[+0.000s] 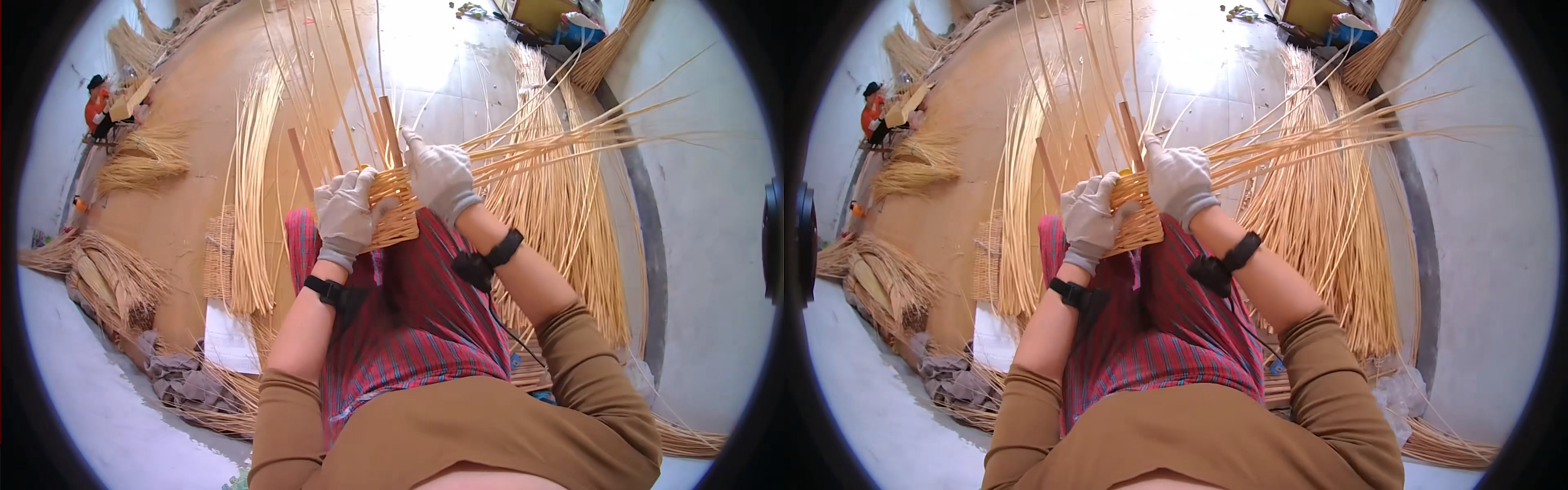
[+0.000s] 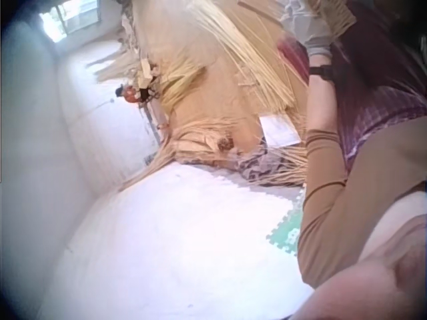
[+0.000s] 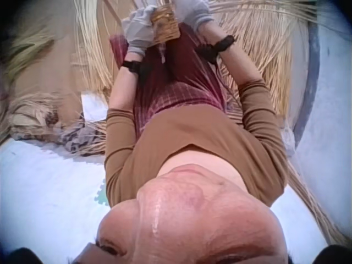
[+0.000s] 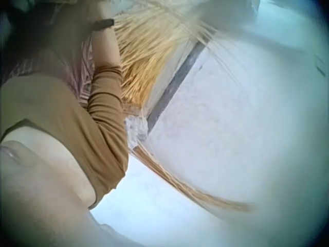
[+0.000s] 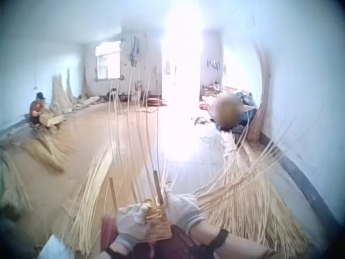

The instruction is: Weaving a small rectangular basket from long plant fibers.

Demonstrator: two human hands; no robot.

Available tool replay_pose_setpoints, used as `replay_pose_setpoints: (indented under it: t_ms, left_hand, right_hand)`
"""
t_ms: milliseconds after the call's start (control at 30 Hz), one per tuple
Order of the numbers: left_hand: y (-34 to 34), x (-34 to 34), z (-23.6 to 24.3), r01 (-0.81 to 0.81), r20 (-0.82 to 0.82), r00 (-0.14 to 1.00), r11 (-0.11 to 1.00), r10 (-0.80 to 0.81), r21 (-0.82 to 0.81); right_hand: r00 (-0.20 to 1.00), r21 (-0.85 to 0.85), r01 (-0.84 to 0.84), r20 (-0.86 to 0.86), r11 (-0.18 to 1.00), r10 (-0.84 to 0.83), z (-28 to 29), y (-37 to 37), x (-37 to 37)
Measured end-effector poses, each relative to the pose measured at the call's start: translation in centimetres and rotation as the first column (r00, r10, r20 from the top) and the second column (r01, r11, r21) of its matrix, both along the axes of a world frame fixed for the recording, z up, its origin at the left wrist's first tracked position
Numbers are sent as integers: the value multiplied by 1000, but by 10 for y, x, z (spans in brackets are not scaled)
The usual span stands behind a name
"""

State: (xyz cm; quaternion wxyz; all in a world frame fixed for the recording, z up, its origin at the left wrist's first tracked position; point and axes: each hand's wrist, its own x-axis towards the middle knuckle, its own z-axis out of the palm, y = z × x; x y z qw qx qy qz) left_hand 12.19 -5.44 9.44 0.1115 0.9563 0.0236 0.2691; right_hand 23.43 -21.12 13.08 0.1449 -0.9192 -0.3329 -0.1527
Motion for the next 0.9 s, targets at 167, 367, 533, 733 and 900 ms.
replay_pose_setpoints:
  t_ms: [167, 367, 533, 733, 900]
  left_hand:
    - [22, -10, 13, 133, 346, 937, 967, -52, -216]
    - [87, 19, 3, 229, 243, 969, -236, -32, -944]
    - [104, 98, 1, 223, 241, 970, -407, 8, -886]
    - [124, 153, -80, -88, -66, 992, -210, -111, -974]
    - [117, 151, -63, -161, -144, 985, -210, -94, -964]
  right_hand:
    - [983, -4, 36, -178, 999, -37, 16, 27, 9]
    - [976, -13, 164, -143, 986, -164, 22, 58, 27]
    - [975, -37, 61, -212, 997, -67, 28, 66, 113]
    - [979, -162, 24, -196, 987, -56, -36, 68, 145]
    - [975, -64, 18, -219, 998, -31, -43, 59, 147]
